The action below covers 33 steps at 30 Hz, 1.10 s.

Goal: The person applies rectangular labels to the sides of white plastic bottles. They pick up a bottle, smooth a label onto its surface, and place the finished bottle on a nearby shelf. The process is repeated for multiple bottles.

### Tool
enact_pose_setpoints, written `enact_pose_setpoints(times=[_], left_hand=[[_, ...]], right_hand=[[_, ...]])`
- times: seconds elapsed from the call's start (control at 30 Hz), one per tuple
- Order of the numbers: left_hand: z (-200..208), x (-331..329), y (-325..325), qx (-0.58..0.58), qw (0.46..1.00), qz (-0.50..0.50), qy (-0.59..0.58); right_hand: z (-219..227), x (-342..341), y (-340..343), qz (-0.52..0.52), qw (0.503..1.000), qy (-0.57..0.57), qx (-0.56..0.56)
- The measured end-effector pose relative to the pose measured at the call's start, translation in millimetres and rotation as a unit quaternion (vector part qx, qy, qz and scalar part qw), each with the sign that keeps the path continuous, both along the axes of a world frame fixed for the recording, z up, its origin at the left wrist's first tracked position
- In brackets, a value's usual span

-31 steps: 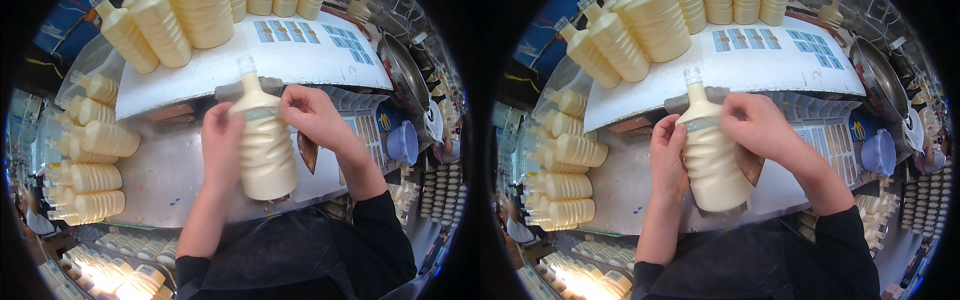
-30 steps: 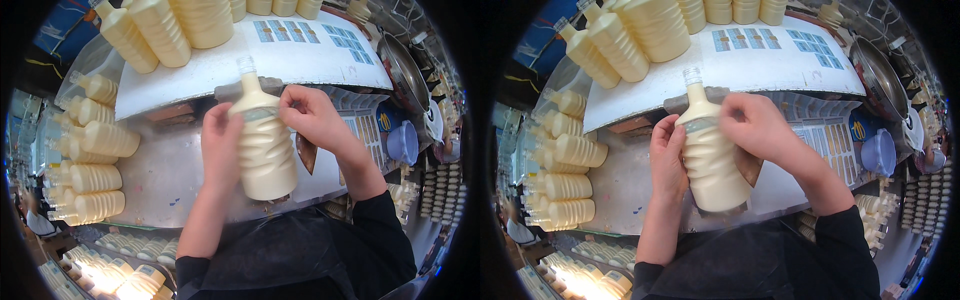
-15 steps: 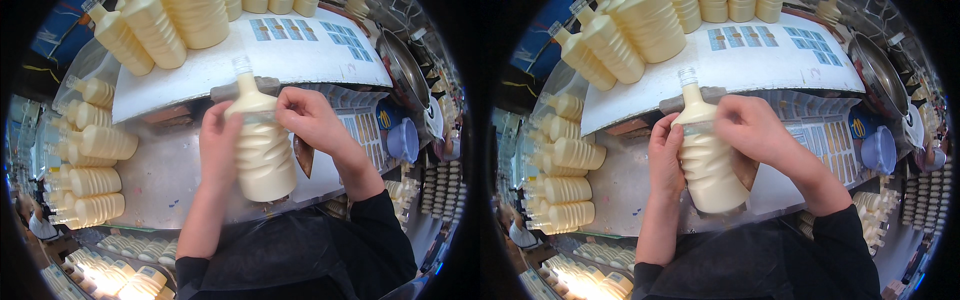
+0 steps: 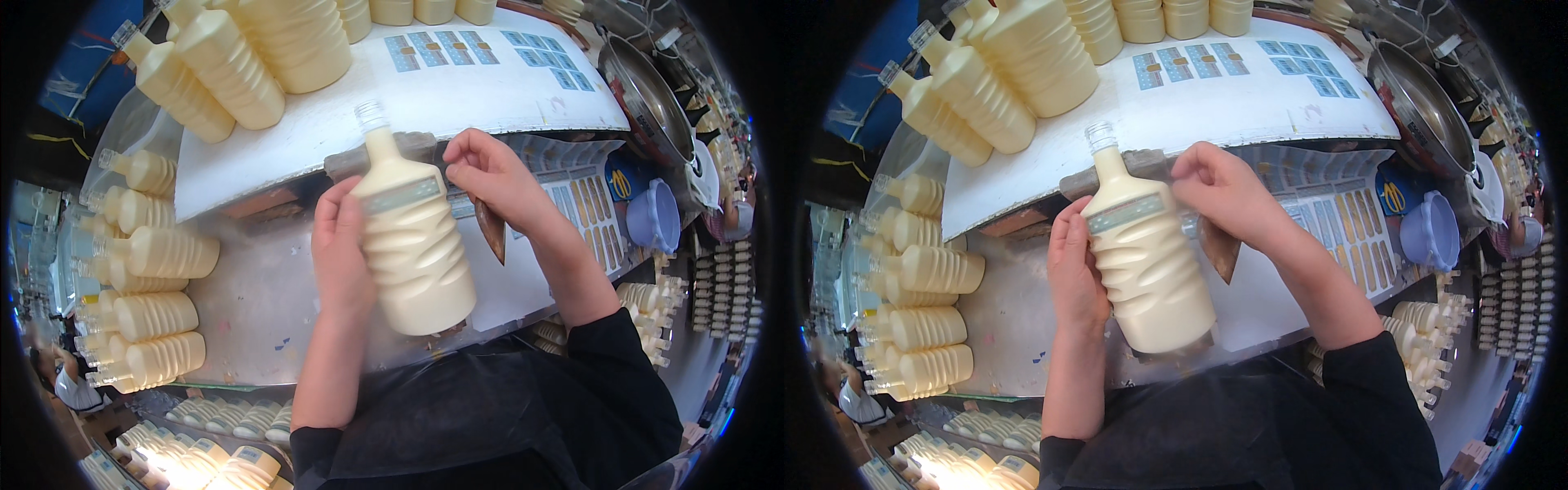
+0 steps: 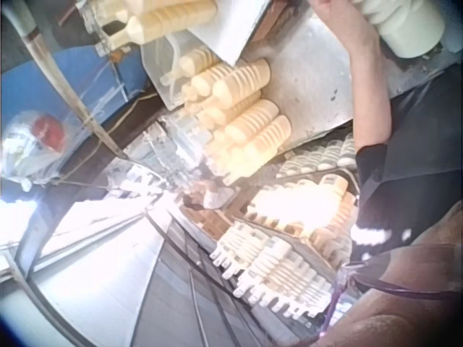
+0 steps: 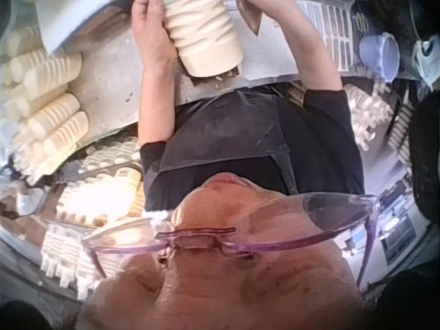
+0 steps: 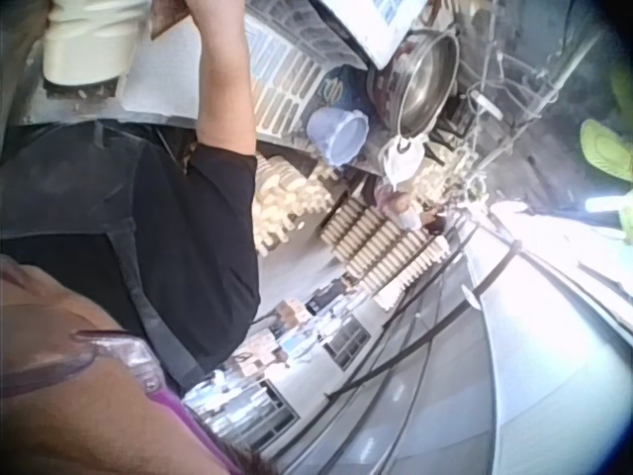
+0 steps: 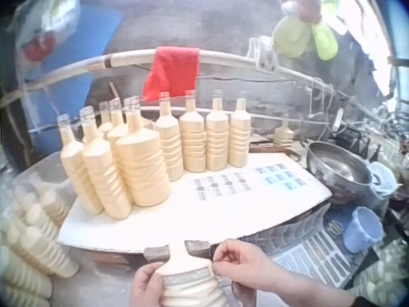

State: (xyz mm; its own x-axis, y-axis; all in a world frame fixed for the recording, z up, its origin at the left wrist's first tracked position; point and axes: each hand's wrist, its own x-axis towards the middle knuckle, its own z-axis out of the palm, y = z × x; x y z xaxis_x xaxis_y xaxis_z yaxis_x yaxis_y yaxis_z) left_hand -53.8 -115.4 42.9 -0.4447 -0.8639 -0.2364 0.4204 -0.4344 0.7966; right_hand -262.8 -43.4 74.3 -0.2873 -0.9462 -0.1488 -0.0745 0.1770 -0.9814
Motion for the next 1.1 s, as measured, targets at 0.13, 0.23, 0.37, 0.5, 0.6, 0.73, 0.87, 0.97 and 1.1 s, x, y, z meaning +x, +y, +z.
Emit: enact_pose_setpoints(times=[0.13,0.23,0.37,0.5,0.6,0.73,0.87,0.97,1.1], left_hand=[[1.6,1.0,0.5,0.005,1.0,-0.005,0.009],[0.4,-1.6,2.1,-0.008,1.0,-0.001,-0.012],[-1.4,-1.8,2.3,-0.018,0.999,0.004,-0.03],[-1.2,-2.2,2.4,-0.014,1.0,0.008,-0.021],[-0.6,-2.7,2.8,-0.014,1.0,0.01,-0.023],[-5.2,-0.5,0.9,-0.021,1.0,0.009,-0.021],[-0.9,-1.2,5.1,-0.043,0.998,0.023,-0.04],[2.9,-2.9,8.7,-0.037,0.997,0.015,-0.069],[5.2,0.4,11.3,-0.032,0.998,0.01,-0.05]], right_hand=[[7.9,12.5,2.8,-0.01,0.999,-0.021,0.032],[-4.3,17.9,1.0,0.002,0.999,0.032,0.026],[-7.3,18.2,-0.8,-0.01,0.999,0.015,0.035],[-8.4,18.2,-1.0,-0.009,0.999,0.012,0.036],[-9.8,17.9,-0.9,-0.009,0.999,0.003,0.033],[-8.6,16.9,-0.3,0.008,0.998,-0.07,0.005],[-8.7,14.3,2.4,0.007,0.989,-0.149,-0.005],[-19.6,21.6,0.5,-0.004,0.989,-0.149,-0.019],[-10.5,10.8,6.9,-0.005,0.985,-0.17,0.02]])
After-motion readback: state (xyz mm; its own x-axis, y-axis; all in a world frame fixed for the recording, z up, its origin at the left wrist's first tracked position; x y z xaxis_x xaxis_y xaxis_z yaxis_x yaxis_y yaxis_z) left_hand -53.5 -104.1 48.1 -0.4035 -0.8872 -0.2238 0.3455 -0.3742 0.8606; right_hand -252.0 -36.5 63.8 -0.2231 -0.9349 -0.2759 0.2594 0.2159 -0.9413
